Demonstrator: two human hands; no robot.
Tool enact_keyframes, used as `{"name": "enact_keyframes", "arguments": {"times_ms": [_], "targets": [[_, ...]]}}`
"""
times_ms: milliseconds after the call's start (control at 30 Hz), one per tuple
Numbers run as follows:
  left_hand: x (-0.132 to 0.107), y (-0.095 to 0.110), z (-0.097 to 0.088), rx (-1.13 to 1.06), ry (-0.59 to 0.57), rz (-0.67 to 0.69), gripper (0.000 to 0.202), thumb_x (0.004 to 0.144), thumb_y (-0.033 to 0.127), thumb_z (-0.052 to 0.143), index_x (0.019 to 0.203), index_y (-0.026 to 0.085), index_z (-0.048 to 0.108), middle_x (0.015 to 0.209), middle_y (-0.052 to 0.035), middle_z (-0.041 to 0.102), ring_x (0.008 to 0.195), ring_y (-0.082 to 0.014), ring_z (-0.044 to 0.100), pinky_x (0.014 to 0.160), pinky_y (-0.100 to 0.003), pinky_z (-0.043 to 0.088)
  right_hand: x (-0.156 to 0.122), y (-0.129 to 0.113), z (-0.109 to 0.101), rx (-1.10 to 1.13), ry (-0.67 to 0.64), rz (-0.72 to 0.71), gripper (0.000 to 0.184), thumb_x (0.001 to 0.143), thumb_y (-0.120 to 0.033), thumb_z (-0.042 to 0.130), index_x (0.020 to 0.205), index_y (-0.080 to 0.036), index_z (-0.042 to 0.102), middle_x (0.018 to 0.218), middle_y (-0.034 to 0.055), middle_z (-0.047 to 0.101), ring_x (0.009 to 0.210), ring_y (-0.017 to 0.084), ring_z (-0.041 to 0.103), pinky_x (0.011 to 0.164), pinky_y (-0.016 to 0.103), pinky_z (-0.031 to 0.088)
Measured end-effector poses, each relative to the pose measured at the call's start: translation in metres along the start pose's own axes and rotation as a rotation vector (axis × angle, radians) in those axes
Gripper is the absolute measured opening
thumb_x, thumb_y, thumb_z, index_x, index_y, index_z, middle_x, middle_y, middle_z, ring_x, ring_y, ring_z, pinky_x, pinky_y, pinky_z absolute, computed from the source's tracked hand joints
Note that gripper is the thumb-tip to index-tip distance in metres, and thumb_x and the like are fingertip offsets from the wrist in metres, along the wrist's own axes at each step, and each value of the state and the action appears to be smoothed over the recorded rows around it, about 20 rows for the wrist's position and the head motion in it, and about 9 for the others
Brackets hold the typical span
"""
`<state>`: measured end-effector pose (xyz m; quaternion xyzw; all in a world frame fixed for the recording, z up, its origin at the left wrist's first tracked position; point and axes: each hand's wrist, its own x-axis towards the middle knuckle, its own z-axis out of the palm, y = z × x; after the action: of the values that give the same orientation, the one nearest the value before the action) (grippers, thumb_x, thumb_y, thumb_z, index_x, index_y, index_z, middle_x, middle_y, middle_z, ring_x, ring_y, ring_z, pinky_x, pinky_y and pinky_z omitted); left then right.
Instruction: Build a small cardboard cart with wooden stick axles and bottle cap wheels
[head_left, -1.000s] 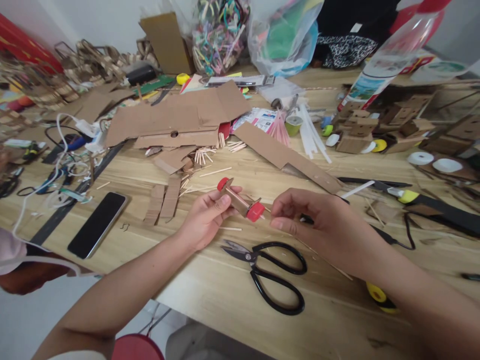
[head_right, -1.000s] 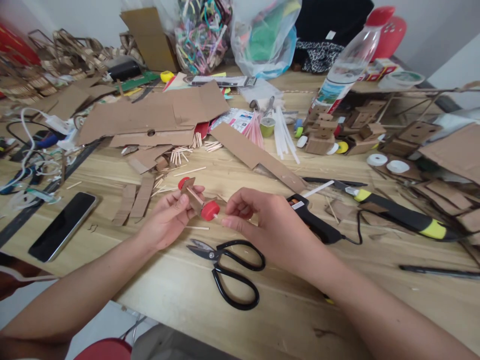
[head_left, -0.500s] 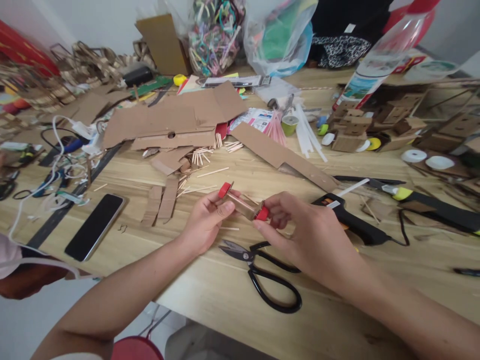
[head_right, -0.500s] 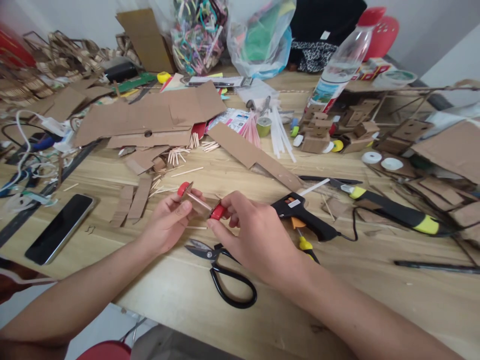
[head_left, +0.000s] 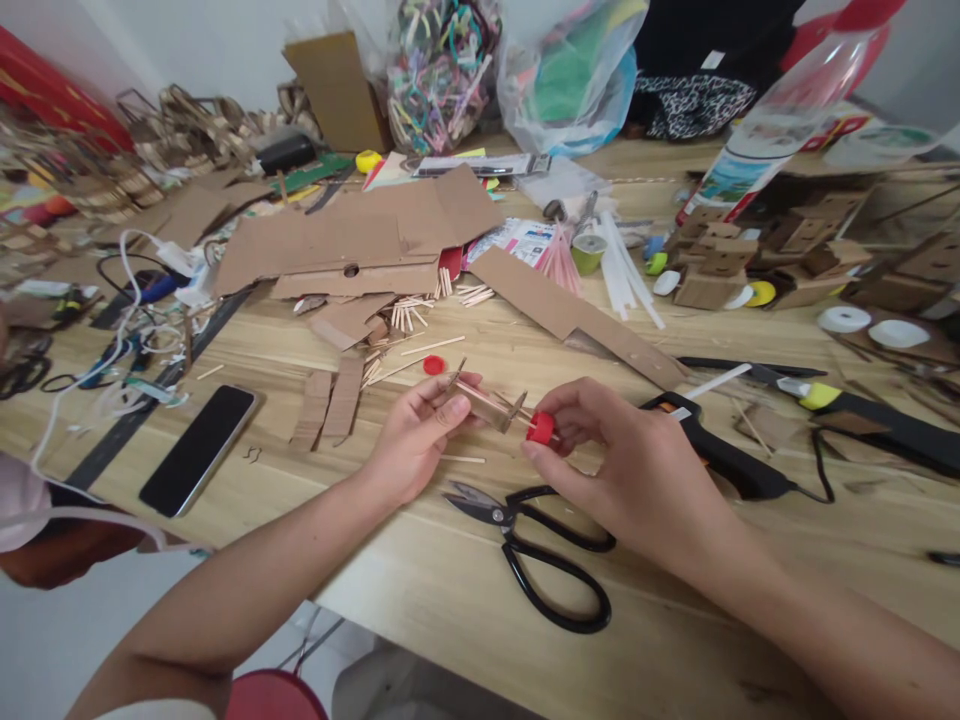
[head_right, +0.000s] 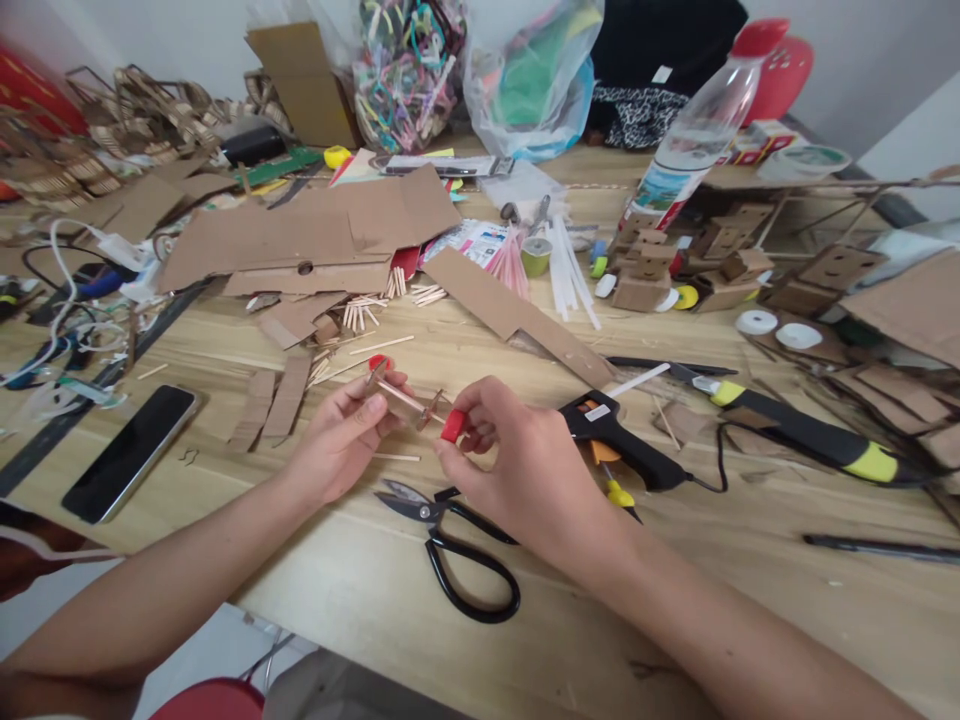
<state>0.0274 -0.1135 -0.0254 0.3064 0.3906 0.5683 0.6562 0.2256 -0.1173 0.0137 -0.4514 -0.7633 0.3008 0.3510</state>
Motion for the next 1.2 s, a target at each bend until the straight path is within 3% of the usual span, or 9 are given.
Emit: {"name": "enact_keyframes", "arguments": {"times_ms": [300, 600, 700, 767, 867, 933, 1033, 1133, 1200], "targets": [[0.002, 0.000, -0.005, -0.002, 0.045, 0.050, 0.039, 0.057, 0.035, 0.098, 0.089, 0.022, 0.080, 0.091, -0.0007, 0.078, 0.079, -0.0125, 0.071, 0.070, -0.022, 0.059, 0.003, 0.001, -0.003, -0.004, -0.034, 0.012, 0.016, 0.084, -0.026, 0.060, 0.101, -0.025, 0.059, 0.070, -0.0022, 0.073, 0.056, 0.015, 0.067, 0.061, 0.026, 0.056], [0.013, 0.011, -0.017, 0.033, 0.150, 0.233, 0.034, 0.062, 0.034, 0.095, 0.087, 0.021, 0.077, 0.087, 0.0016, 0.076, 0.077, -0.0110, 0.069, 0.069, -0.022, 0.058, 0.003, 0.009, -0.009, -0.149, 0.041, -0.091, 0.008, 0.085, -0.023, 0.058, 0.093, -0.026, 0.059, 0.074, 0.0002, 0.074, 0.060, 0.016, 0.069, 0.060, 0.027, 0.055], [0.017, 0.013, -0.021, 0.088, 0.182, 0.224, 0.035, 0.059, 0.030, 0.096, 0.085, 0.019, 0.074, 0.085, 0.0007, 0.074, 0.076, -0.0122, 0.068, 0.069, -0.023, 0.057, 0.004, 0.010, -0.012, -0.169, 0.050, -0.084, 0.006, 0.086, -0.024, 0.058, 0.091, -0.027, 0.058, 0.074, 0.0003, 0.074, 0.059, 0.017, 0.069, 0.058, 0.029, 0.055], [0.018, 0.010, -0.022, 0.197, 0.152, 0.180, 0.034, 0.059, 0.027, 0.094, 0.084, 0.018, 0.073, 0.085, -0.0002, 0.073, 0.075, -0.0136, 0.068, 0.068, -0.025, 0.056, 0.005, 0.009, -0.013, -0.173, 0.049, -0.081, 0.006, 0.086, -0.025, 0.058, 0.091, -0.027, 0.057, 0.074, 0.0002, 0.074, 0.059, 0.017, 0.069, 0.058, 0.029, 0.056], [0.015, 0.005, -0.021, 0.512, -0.018, 0.149, 0.025, 0.066, 0.024, 0.087, 0.086, 0.018, 0.073, 0.084, -0.0025, 0.074, 0.074, -0.0171, 0.068, 0.069, -0.028, 0.055, 0.005, 0.007, -0.014, -0.150, 0.045, -0.116, 0.005, 0.088, -0.026, 0.057, 0.093, -0.027, 0.057, 0.075, 0.0007, 0.074, 0.061, 0.017, 0.070, 0.059, 0.029, 0.057], [0.011, 0.003, -0.019, 0.777, -0.134, 0.218, 0.018, 0.073, 0.020, 0.079, 0.089, 0.019, 0.075, 0.086, -0.0041, 0.075, 0.076, -0.0192, 0.068, 0.071, -0.031, 0.054, 0.005, 0.006, -0.012, -0.130, 0.029, -0.137, 0.006, 0.089, -0.027, 0.056, 0.095, -0.026, 0.057, 0.077, 0.0009, 0.075, 0.062, 0.017, 0.070, 0.061, 0.029, 0.057], [0.006, 0.005, -0.019, 1.068, -0.214, 0.424, 0.021, 0.080, 0.017, 0.070, 0.100, 0.021, 0.074, 0.095, -0.0065, 0.077, 0.087, -0.0232, 0.069, 0.080, -0.036, 0.055, 0.004, 0.006, -0.011, -0.113, -0.008, -0.136, 0.009, 0.089, -0.027, 0.056, 0.098, -0.026, 0.058, 0.079, 0.0015, 0.076, 0.066, 0.018, 0.072, 0.063, 0.029, 0.057], [0.002, 0.011, -0.022, 1.185, -0.154, 0.634, 0.027, 0.082, 0.017, 0.068, 0.108, 0.022, 0.071, 0.108, -0.0090, 0.077, 0.103, -0.0268, 0.069, 0.091, -0.041, 0.053, 0.003, 0.007, -0.010, -0.125, -0.016, -0.139, 0.012, 0.089, -0.026, 0.056, 0.100, -0.026, 0.058, 0.080, 0.0021, 0.077, 0.067, 0.018, 0.072, 0.064, 0.029, 0.058], [-0.001, 0.016, -0.023, 1.221, -0.055, 0.784, 0.025, 0.084, 0.017, 0.067, 0.108, 0.021, 0.069, 0.107, -0.0086, 0.077, 0.102, -0.0258, 0.069, 0.092, -0.040, 0.053, 0.003, 0.008, -0.009, -0.159, -0.004, -0.167, 0.011, 0.089, -0.025, 0.056, 0.100, -0.025, 0.057, 0.079, 0.0022, 0.076, 0.065, 0.017, 0.071, 0.064, 0.029, 0.057]]}}
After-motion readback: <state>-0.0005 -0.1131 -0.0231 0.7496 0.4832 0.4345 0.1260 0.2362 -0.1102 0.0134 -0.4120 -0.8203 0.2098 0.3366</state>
